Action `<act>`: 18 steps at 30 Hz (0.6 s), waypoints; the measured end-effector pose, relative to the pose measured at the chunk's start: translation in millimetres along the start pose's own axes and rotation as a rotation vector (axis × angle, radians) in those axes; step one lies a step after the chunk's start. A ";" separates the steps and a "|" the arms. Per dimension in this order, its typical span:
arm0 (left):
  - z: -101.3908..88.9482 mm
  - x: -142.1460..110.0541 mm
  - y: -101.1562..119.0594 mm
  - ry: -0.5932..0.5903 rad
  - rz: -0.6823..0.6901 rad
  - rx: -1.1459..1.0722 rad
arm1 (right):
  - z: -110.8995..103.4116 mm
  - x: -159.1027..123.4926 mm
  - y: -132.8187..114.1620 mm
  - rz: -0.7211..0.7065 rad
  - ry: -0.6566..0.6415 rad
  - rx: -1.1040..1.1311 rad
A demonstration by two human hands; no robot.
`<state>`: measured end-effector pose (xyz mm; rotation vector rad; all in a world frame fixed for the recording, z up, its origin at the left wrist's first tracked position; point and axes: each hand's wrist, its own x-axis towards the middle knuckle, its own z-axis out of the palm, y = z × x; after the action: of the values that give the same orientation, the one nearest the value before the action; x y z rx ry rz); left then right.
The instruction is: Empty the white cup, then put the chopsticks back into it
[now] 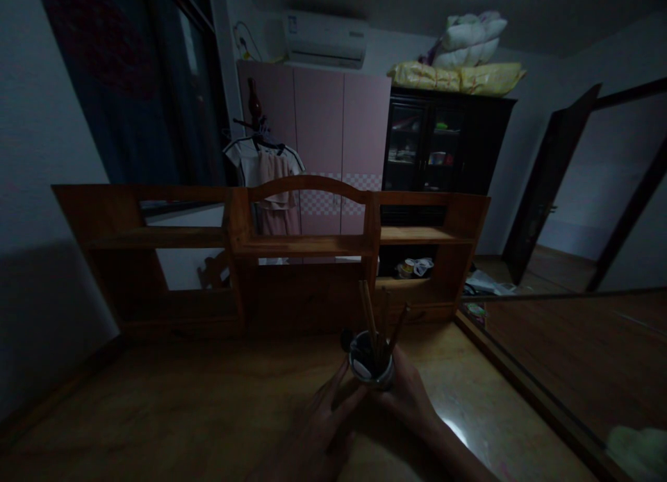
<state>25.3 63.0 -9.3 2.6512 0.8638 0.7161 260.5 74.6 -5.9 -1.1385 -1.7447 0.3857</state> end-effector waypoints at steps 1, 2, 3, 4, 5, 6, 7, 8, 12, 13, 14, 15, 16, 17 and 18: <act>1.9 -1.0 -0.8 -0.003 -0.010 -0.001 | 0.4 -0.4 1.1 0.004 -0.001 -0.007; 3.4 -2.0 -1.5 -0.002 -0.016 -0.001 | 0.9 -1.0 2.4 0.007 0.000 -0.013; 4.4 -2.6 -1.8 -0.003 -0.018 -0.002 | 1.3 -1.4 3.7 0.009 0.001 -0.024; 4.8 -3.0 -1.6 -0.003 -0.019 -0.004 | 1.5 -1.7 4.7 0.010 0.006 -0.039; 4.4 -3.1 -1.0 -0.002 -0.023 -0.004 | 1.5 -1.7 5.1 0.005 0.012 -0.059; 3.5 -2.9 0.0 0.002 -0.029 -0.003 | 1.3 -1.5 4.8 -0.005 0.018 -0.080; 2.1 -2.6 1.4 0.002 -0.034 -0.003 | 0.8 -1.1 3.8 -0.020 0.024 -0.102; 0.3 -2.1 3.0 0.004 -0.028 -0.004 | 0.2 -0.5 2.2 -0.038 0.027 -0.121; -6.4 -0.2 8.5 0.023 0.036 -0.020 | -1.8 1.8 -6.1 -0.102 0.028 -0.173; -7.2 0.1 9.0 0.030 0.049 -0.029 | -1.9 2.0 -7.6 -0.112 0.025 -0.182; -7.4 0.3 9.1 0.037 0.057 -0.041 | -1.7 2.1 -8.7 -0.120 0.020 -0.189; -7.0 0.3 8.6 0.045 0.062 -0.053 | -1.5 1.9 -9.4 -0.127 0.016 -0.194; -6.2 0.3 7.7 0.056 0.069 -0.065 | -1.1 1.7 -9.8 -0.130 0.011 -0.197; -5.0 0.1 6.6 0.064 0.067 -0.073 | -0.6 1.4 -10.2 -0.131 0.008 -0.199; -3.7 -0.2 5.2 0.069 0.057 -0.080 | -0.1 1.0 -10.5 -0.129 0.004 -0.200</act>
<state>25.7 59.1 -4.3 2.6030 0.7627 0.8420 255.1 70.1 1.9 -1.1568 -1.8738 0.1330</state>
